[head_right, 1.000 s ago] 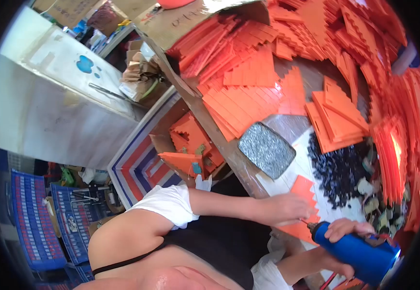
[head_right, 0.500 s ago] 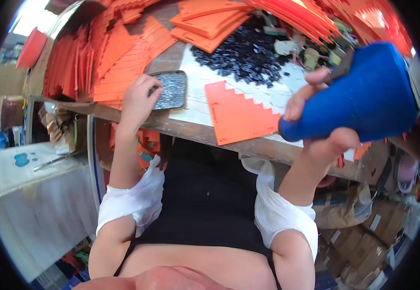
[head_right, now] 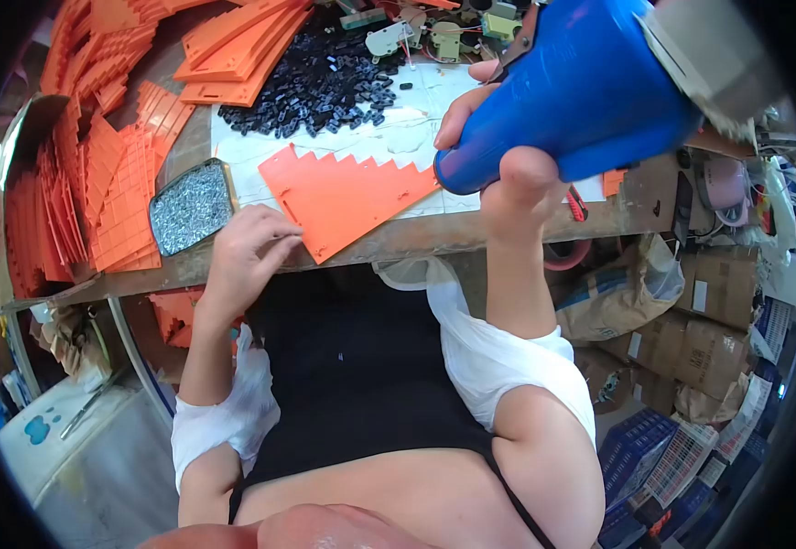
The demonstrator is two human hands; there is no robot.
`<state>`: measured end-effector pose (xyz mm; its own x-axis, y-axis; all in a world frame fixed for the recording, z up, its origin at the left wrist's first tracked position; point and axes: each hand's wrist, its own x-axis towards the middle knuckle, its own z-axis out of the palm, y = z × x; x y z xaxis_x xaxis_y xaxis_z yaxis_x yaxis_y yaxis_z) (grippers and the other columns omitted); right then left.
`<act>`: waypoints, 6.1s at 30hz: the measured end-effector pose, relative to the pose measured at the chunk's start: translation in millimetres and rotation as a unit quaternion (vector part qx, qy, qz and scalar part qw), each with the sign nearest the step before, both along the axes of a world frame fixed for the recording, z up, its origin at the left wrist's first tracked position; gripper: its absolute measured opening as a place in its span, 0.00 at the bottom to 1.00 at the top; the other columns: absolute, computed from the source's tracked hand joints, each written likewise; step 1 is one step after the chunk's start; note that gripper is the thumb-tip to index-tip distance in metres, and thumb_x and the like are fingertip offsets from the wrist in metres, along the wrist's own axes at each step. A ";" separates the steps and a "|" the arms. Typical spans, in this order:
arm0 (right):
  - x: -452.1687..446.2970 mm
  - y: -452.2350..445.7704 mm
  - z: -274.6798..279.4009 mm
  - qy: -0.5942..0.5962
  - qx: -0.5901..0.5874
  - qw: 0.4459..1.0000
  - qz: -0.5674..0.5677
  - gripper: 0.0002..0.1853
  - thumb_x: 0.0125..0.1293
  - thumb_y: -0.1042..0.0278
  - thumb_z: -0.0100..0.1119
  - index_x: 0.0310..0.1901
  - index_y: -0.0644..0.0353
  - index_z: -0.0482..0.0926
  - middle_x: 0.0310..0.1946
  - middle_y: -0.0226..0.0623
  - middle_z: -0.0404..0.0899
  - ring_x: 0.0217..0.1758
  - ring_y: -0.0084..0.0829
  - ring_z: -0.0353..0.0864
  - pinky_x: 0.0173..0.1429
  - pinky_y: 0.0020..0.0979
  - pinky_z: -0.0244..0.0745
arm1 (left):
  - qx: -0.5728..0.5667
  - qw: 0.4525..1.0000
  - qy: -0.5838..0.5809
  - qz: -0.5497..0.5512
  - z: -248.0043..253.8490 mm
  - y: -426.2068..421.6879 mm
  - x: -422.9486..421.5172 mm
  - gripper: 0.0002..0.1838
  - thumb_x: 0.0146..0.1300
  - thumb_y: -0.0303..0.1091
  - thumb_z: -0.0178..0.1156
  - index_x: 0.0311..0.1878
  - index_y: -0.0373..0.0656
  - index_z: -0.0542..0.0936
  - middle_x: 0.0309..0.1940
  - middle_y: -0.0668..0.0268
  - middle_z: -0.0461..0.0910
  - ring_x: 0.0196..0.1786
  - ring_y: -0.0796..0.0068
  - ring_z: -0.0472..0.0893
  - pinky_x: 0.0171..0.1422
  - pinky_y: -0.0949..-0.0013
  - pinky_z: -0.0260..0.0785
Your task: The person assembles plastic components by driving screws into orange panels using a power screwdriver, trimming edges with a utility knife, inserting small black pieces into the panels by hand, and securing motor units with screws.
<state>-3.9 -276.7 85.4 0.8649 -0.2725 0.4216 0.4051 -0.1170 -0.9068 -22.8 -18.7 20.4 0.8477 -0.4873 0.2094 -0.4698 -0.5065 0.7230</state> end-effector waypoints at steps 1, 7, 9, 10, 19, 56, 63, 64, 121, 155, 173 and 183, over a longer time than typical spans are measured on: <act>-0.1 -1.8 -0.4 -0.005 0.003 1.000 0.000 0.56 0.39 0.12 0.47 0.49 0.66 0.67 0.21 0.37 0.74 0.22 0.30 0.73 0.31 0.30 0.71 | -0.003 1.000 0.000 -0.002 -1.3 -1.7 -1.0 0.05 0.49 0.22 0.64 0.31 0.37 0.80 0.28 0.61 0.78 0.35 0.63 0.77 0.41 0.67 0.68; 11.6 -4.0 -20.4 -0.012 0.022 0.999 -0.029 0.54 0.39 0.13 0.49 0.48 0.64 0.68 0.21 0.36 0.74 0.23 0.30 0.75 0.31 0.31 0.72 | 0.035 0.999 0.001 -0.012 -9.1 -0.8 -6.3 0.06 0.47 0.23 0.65 0.30 0.38 0.80 0.26 0.63 0.77 0.33 0.63 0.76 0.38 0.66 0.68; 11.4 -9.5 -22.1 -0.002 0.040 0.999 0.018 0.53 0.39 0.14 0.51 0.48 0.64 0.68 0.22 0.36 0.74 0.23 0.30 0.75 0.30 0.30 0.72 | 0.038 0.999 0.002 -0.023 -11.4 -1.5 -8.0 0.06 0.47 0.23 0.66 0.30 0.39 0.80 0.26 0.63 0.77 0.33 0.63 0.76 0.38 0.66 0.68; 10.4 -13.0 -22.2 0.007 0.058 0.996 0.062 0.52 0.38 0.15 0.54 0.47 0.64 0.68 0.22 0.36 0.75 0.23 0.30 0.75 0.30 0.30 0.73 | 0.040 0.999 0.001 -0.037 -11.6 -1.5 -9.4 0.06 0.47 0.23 0.66 0.30 0.40 0.80 0.26 0.63 0.77 0.33 0.63 0.76 0.38 0.66 0.68; 42.5 -30.1 -23.6 -0.010 0.098 0.947 0.306 0.50 0.41 0.18 0.54 0.46 0.65 0.67 0.21 0.36 0.74 0.20 0.29 0.74 0.26 0.28 0.70 | -0.001 0.999 0.028 -0.043 -20.7 -2.3 -5.0 0.06 0.47 0.24 0.66 0.31 0.40 0.80 0.28 0.62 0.78 0.34 0.61 0.77 0.38 0.64 0.69; 11.1 30.6 -2.4 -0.126 0.132 0.959 0.215 0.58 0.36 0.10 0.41 0.52 0.64 0.67 0.22 0.36 0.73 0.23 0.30 0.73 0.32 0.30 0.70 | 0.146 0.959 -0.086 0.227 -0.7 75.9 23.9 0.05 0.51 0.26 0.63 0.31 0.38 0.77 0.35 0.62 0.74 0.43 0.60 0.73 0.47 0.61 0.65; 12.4 23.1 -19.2 -0.088 0.103 0.976 0.169 0.56 0.36 0.08 0.41 0.50 0.59 0.68 0.22 0.34 0.72 0.20 0.27 0.69 0.30 0.29 0.67 | 0.023 0.969 -0.091 0.230 -9.0 64.0 31.4 0.05 0.53 0.24 0.61 0.33 0.37 0.77 0.32 0.61 0.78 0.38 0.60 0.76 0.45 0.65 0.67; 14.6 21.9 -25.1 -0.086 0.113 0.972 0.186 0.55 0.36 0.10 0.43 0.49 0.60 0.68 0.22 0.35 0.72 0.20 0.28 0.70 0.30 0.29 0.69 | 0.027 0.968 -0.090 0.231 -9.0 60.2 30.7 0.05 0.53 0.24 0.61 0.33 0.37 0.77 0.32 0.61 0.78 0.38 0.60 0.76 0.45 0.65 0.67; 20.5 89.5 -17.3 -0.124 0.148 0.943 0.271 0.58 0.36 0.07 0.37 0.51 0.59 0.69 0.21 0.32 0.71 0.21 0.28 0.71 0.31 0.29 0.70 | 0.115 0.960 -0.116 0.228 -14.5 79.1 22.8 0.06 0.51 0.27 0.64 0.32 0.40 0.77 0.37 0.63 0.74 0.44 0.60 0.72 0.49 0.61 0.65; 8.0 82.4 -6.1 -0.083 0.176 0.923 0.333 0.56 0.37 0.11 0.44 0.52 0.62 0.67 0.21 0.33 0.72 0.21 0.28 0.71 0.30 0.29 0.69 | -0.179 0.972 0.117 0.098 -30.2 -19.9 -19.7 0.05 0.52 0.21 0.61 0.34 0.37 0.80 0.22 0.66 0.76 0.21 0.78 0.75 0.28 0.76 0.68; 36.5 75.1 -28.2 -0.104 0.112 0.882 0.446 0.50 0.39 0.21 0.60 0.47 0.65 0.67 0.24 0.41 0.75 0.26 0.33 0.76 0.32 0.32 0.74 | -0.176 0.975 0.101 0.086 -30.1 -1.2 -12.5 0.06 0.54 0.22 0.63 0.37 0.37 0.82 0.31 0.66 0.78 0.32 0.75 0.77 0.34 0.74 0.68; 22.8 69.5 -18.4 -0.126 0.177 0.900 0.378 0.58 0.34 0.09 0.43 0.53 0.58 0.67 0.23 0.29 0.71 0.22 0.27 0.71 0.31 0.28 0.67 | -0.037 0.986 -0.083 0.141 -35.9 -26.9 -9.3 0.09 0.45 0.27 0.68 0.27 0.41 0.76 0.25 0.64 0.70 0.32 0.63 0.73 0.34 0.65 0.65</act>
